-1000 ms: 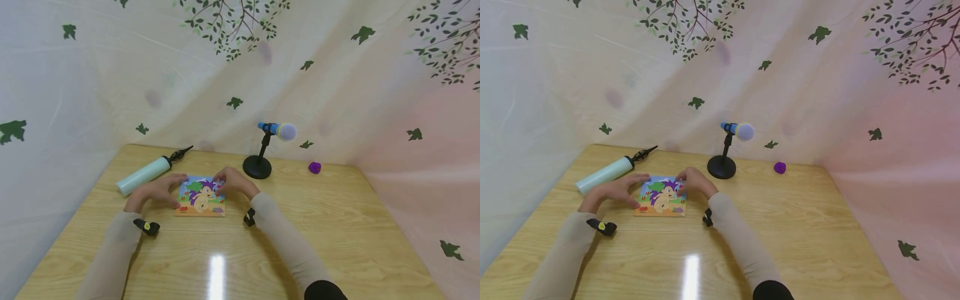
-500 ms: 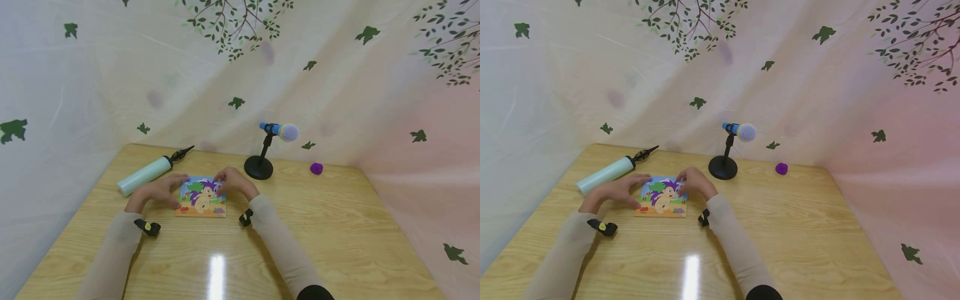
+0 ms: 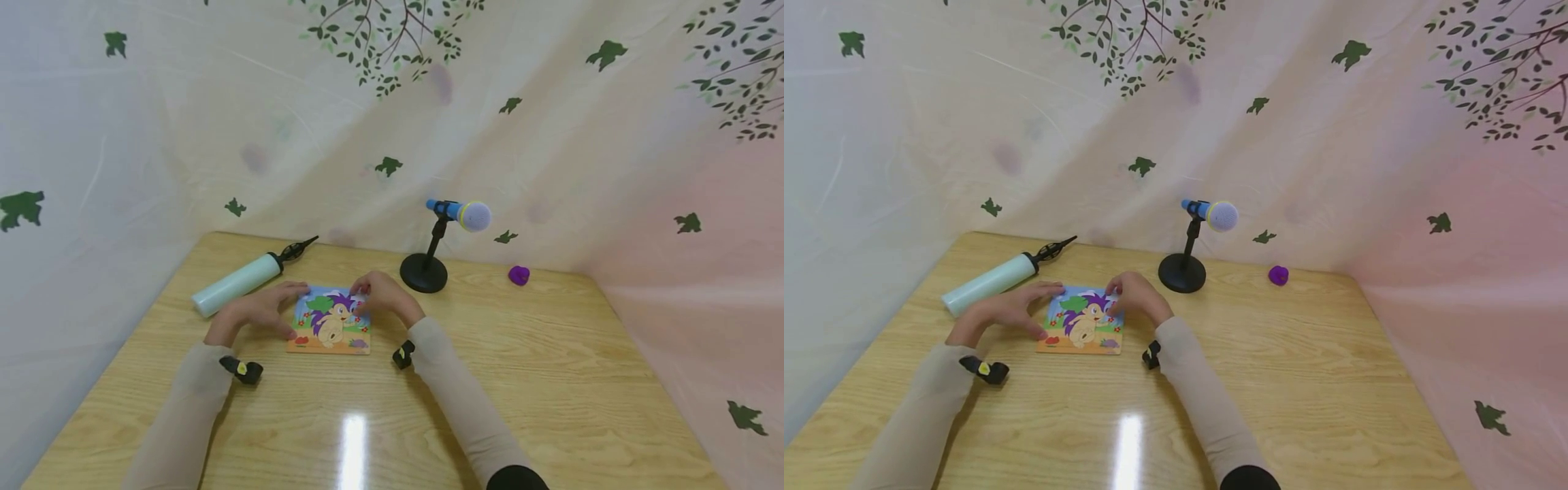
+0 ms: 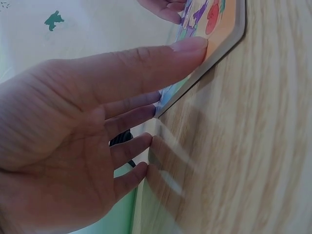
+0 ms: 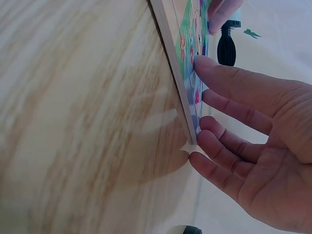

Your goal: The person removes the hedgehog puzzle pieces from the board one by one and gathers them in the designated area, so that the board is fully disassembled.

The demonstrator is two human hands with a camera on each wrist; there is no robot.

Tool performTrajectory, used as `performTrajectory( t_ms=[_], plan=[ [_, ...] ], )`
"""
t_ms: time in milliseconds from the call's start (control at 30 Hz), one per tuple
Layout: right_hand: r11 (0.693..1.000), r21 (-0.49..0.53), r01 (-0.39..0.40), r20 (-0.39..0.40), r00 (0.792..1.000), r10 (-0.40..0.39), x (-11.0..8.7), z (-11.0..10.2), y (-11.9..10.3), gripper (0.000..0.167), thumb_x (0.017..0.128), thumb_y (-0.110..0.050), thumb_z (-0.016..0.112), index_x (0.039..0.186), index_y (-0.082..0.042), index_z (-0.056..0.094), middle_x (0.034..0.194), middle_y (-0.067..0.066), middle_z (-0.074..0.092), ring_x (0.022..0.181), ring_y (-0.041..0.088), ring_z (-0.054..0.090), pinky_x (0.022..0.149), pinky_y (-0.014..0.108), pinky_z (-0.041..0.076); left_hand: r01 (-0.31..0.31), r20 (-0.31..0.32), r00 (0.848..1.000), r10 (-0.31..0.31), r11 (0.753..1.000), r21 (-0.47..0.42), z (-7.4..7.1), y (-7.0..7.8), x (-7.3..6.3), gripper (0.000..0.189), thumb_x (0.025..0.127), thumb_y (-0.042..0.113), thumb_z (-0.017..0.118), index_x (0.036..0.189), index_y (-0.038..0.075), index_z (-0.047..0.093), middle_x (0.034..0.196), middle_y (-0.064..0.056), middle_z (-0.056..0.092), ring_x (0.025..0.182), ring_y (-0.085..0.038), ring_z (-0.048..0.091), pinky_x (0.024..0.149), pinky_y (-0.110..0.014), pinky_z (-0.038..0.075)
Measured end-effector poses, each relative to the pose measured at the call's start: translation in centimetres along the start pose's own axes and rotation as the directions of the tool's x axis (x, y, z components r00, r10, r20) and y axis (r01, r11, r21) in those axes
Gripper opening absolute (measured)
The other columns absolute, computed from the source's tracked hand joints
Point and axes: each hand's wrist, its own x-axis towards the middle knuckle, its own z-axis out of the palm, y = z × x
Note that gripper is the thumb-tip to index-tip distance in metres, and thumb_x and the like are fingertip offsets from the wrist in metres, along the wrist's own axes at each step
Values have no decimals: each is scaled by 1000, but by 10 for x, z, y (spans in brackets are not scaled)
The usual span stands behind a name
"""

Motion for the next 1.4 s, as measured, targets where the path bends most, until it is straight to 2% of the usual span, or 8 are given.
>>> performTrajectory(
  t_ms=[267, 467, 967, 1200, 1400],
  plan=[
    [1000, 2, 7, 4, 1000, -7, 0, 0, 1, 35, 82, -14, 85, 116, -10, 74, 114, 9, 67, 104, 22, 58, 95, 37, 54, -48, -7, 999, 48, 998, 47, 0, 2, 0, 101, 77, 20, 87, 159, 3, 30, 167, -27, 14, 151, -56, 10, 119, -74, 14],
    [1000, -5, 19, 22, 1000, -18, 2, 0, 0, 35, 83, -13, 84, 115, -8, 72, 116, 13, 66, 103, 24, 58, 92, 38, 54, -41, -6, 999, 41, 998, 46, 0, 0, 0, 101, 78, 22, 87, 159, 3, 30, 167, -27, 13, 151, -56, 10, 119, -74, 13],
    [1000, -14, 3, 34, 999, -3, 7, 1, -1, 36, 82, -12, 85, 113, -6, 69, 122, 16, 65, 111, 27, 60, 100, 40, 54, -45, -11, 999, 46, 998, 48, -1, 2, -2, 102, 77, 22, 87, 159, 2, 30, 166, -28, 14, 151, -57, 11, 119, -74, 15],
    [1000, 6, 19, 40, 999, -20, 6, 0, -2, 40, 81, -11, 86, 118, -8, 72, 119, 14, 66, 109, 26, 59, 98, 40, 53, -46, -11, 999, 47, 999, 28, -1, 3, -3, 101, 77, 20, 87, 158, 1, 30, 166, -28, 14, 151, -56, 11, 119, -74, 14],
    [1000, 19, 16, 54, 998, -17, 5, -1, -3, 42, 81, -11, 86, 121, -10, 73, 125, 15, 66, 115, 28, 58, 105, 44, 52, -52, -9, 999, 52, 998, 23, 1, 3, -2, 100, 77, 18, 87, 158, 2, 31, 166, -27, 15, 151, -56, 12, 120, -73, 16]
  ],
)
